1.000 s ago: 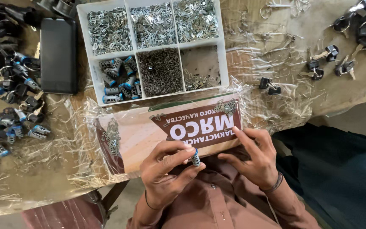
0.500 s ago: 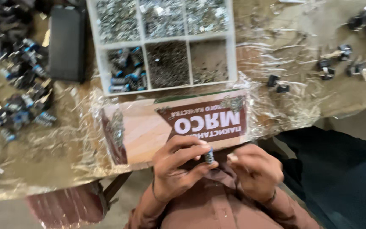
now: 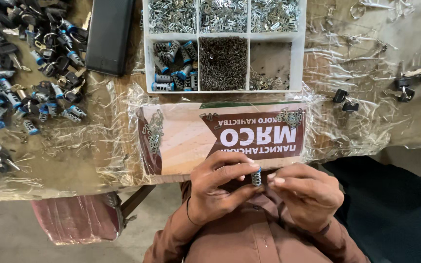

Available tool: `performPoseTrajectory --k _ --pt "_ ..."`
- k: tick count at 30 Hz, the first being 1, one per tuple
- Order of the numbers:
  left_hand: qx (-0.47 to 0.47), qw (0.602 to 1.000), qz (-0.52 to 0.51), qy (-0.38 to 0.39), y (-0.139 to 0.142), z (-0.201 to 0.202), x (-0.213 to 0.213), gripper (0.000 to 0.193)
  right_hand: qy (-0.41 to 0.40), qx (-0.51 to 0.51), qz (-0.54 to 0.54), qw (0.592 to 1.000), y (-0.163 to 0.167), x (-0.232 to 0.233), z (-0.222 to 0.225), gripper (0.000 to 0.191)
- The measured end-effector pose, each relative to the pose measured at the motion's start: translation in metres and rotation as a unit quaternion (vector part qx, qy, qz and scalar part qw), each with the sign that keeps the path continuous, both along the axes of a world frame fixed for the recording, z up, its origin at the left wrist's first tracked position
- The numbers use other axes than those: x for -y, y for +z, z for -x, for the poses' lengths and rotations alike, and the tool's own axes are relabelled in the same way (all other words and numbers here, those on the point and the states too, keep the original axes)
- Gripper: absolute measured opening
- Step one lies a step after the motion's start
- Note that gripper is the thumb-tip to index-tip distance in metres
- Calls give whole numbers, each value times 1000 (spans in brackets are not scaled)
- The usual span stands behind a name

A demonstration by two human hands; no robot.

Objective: The person sits at a workbench covered with padlock parts and assembles lock cylinders by hand. They pick small metal springs and pins from a compartment organizer box, insert them into a lock body held in their hands, and place finished lock bodies back onto the table among the piles of parts.

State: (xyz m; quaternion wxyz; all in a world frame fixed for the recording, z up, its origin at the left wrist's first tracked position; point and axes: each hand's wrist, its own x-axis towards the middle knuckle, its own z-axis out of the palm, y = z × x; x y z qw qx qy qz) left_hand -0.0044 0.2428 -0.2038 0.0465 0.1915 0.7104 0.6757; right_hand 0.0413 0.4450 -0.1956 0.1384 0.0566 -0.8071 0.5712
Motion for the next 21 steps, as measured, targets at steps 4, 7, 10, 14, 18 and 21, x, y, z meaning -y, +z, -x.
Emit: performPoseTrajectory --k 4,7,10,14,18,21 --pt "-14 1000 0 -15 0 1 1 44 -20 -109 -173 979 -3 3 -2 25" --pt "-23 1000 5 -11 1 2 0 43 -39 -104 -63 992 -5 8 -2 21" --pt "-23 1000 5 -11 2 3 1 43 -30 -53 31 998 -5 11 -3 19" --pt "-51 999 10 8 2 4 -2 42 -25 -30 -12 999 -6 16 -6 18" --pt "-72 996 45 21 3 4 -3 44 -40 -22 -23 999 -9 17 -5 18" --pt "-93 993 61 26 3 6 -4 45 -41 -13 -40 998 -11 14 -5 18"
